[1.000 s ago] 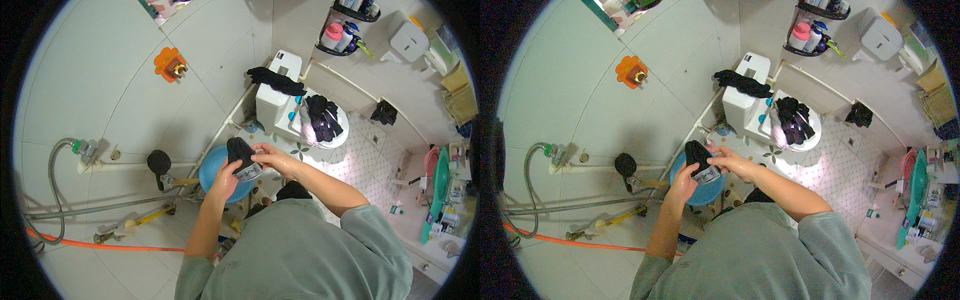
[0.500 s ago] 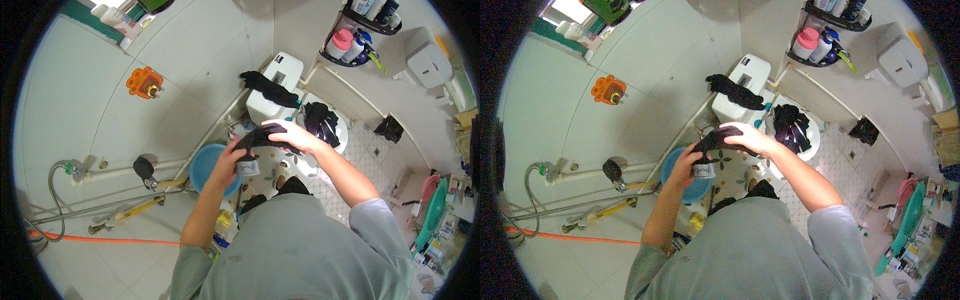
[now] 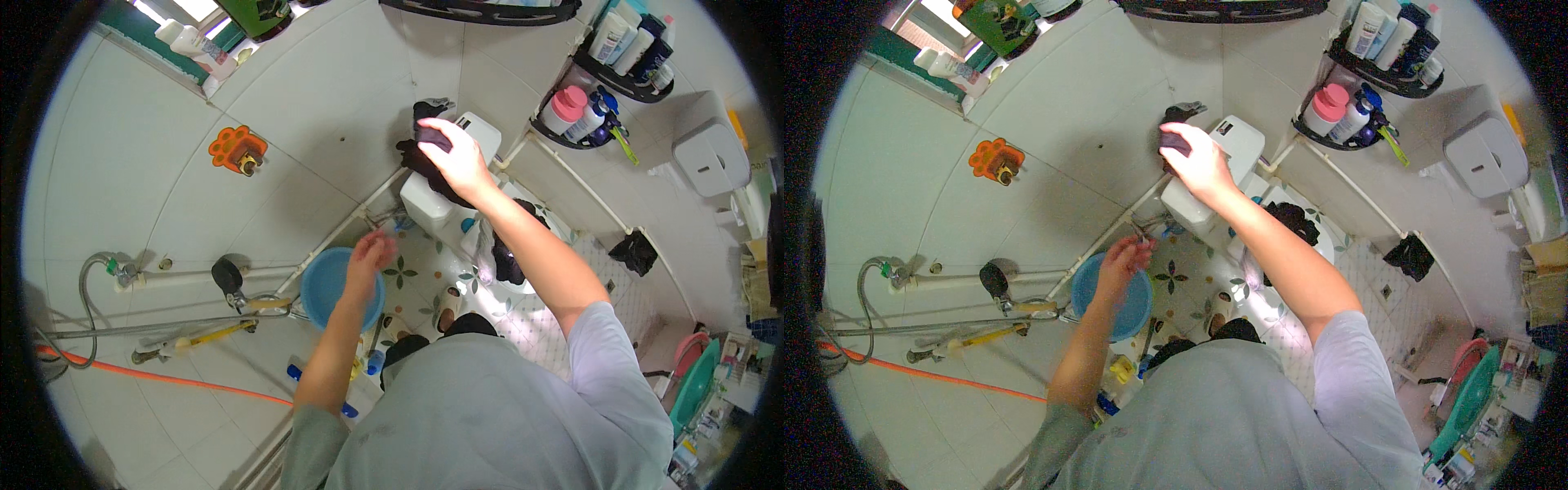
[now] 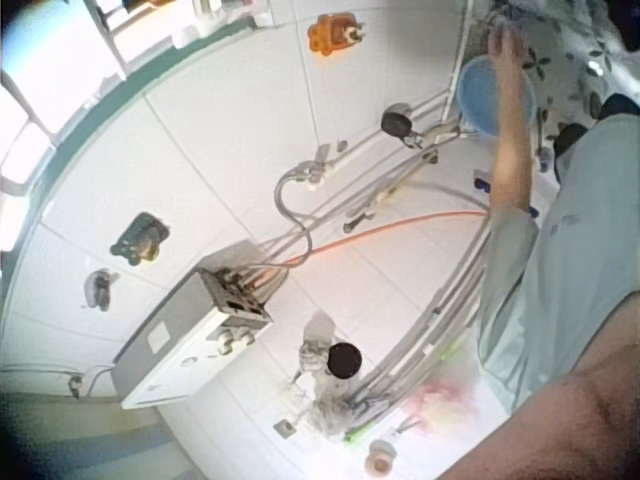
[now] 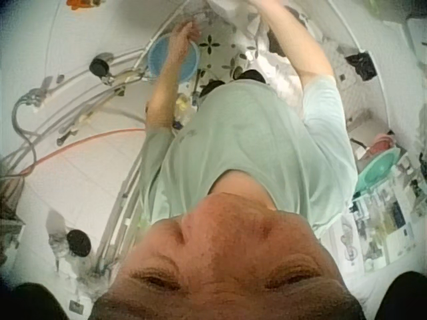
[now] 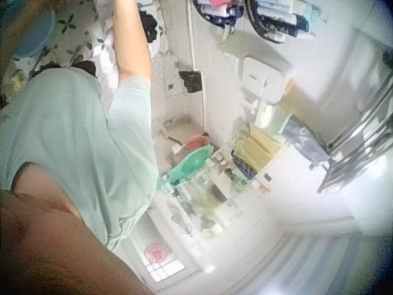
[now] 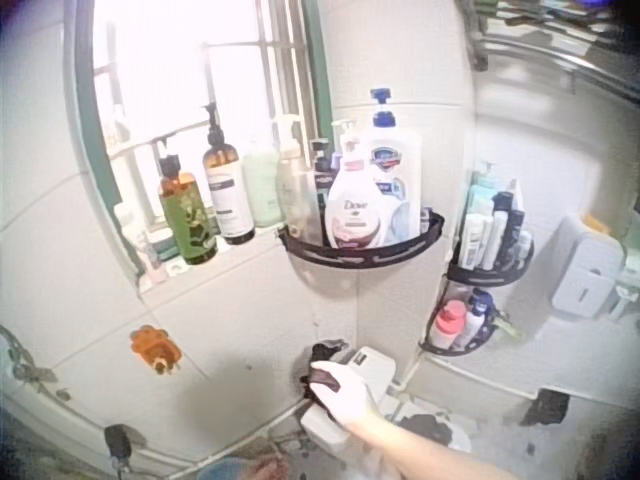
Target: The person washes clothes by scrubbing and wringing them out by hand in a basin of water, places washed garments onto the toilet, and scrubs additional clothing in the basin.
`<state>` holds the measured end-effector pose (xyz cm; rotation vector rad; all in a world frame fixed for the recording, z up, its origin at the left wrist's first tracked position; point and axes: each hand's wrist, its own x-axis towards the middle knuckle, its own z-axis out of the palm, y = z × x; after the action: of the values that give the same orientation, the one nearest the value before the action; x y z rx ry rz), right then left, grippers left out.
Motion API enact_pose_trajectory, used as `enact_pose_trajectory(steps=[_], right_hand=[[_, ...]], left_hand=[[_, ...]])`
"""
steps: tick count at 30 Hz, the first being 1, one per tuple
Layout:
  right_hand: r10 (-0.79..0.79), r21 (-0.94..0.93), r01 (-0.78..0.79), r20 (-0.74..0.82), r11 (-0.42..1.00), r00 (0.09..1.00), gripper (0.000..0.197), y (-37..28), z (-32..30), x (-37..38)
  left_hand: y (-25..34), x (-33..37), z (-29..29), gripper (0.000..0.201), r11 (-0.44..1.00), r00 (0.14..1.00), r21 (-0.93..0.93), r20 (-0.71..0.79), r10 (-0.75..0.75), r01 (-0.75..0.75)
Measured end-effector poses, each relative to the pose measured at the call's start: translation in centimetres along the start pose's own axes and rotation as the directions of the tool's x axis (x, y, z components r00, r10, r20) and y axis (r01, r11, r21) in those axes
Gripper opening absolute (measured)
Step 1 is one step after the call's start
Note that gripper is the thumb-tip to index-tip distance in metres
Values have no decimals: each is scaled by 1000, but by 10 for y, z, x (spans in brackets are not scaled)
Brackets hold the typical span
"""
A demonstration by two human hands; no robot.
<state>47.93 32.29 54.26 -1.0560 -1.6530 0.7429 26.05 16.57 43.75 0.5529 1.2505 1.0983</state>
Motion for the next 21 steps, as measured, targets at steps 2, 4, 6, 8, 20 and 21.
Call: enact_pose_trajectory(steps=[2, 4, 6, 8, 20, 21], right_hand=[[-5, -123, 3, -19, 992, 1000, 38, 35, -4, -20], [160, -322, -113, 123, 940, 979, 45, 87, -10, -53], [289, -589, -113, 215, 801, 933, 56, 133, -6, -96], [284, -680, -77, 198, 729, 938, 63, 147, -3, -120], [95, -533, 33, 211, 846, 973, 47, 111, 0, -166], [86, -486, 28, 211, 873, 974, 44, 110, -5, -188]], left_hand=[[-17, -18, -7, 41, 999, 999, 7, -4, -45, 45], [-30, -37, -13, 35, 988, 987, 18, -57, -150, 151], [-48, -51, -26, 35, 975, 970, 29, -110, -218, 222], [-63, -66, -41, 34, 954, 943, 38, -170, -286, 296], [-111, -114, -88, 42, 876, 920, 294, -206, -334, 384], [-114, -121, -94, 43, 871, 905, 278, -256, -340, 405]])
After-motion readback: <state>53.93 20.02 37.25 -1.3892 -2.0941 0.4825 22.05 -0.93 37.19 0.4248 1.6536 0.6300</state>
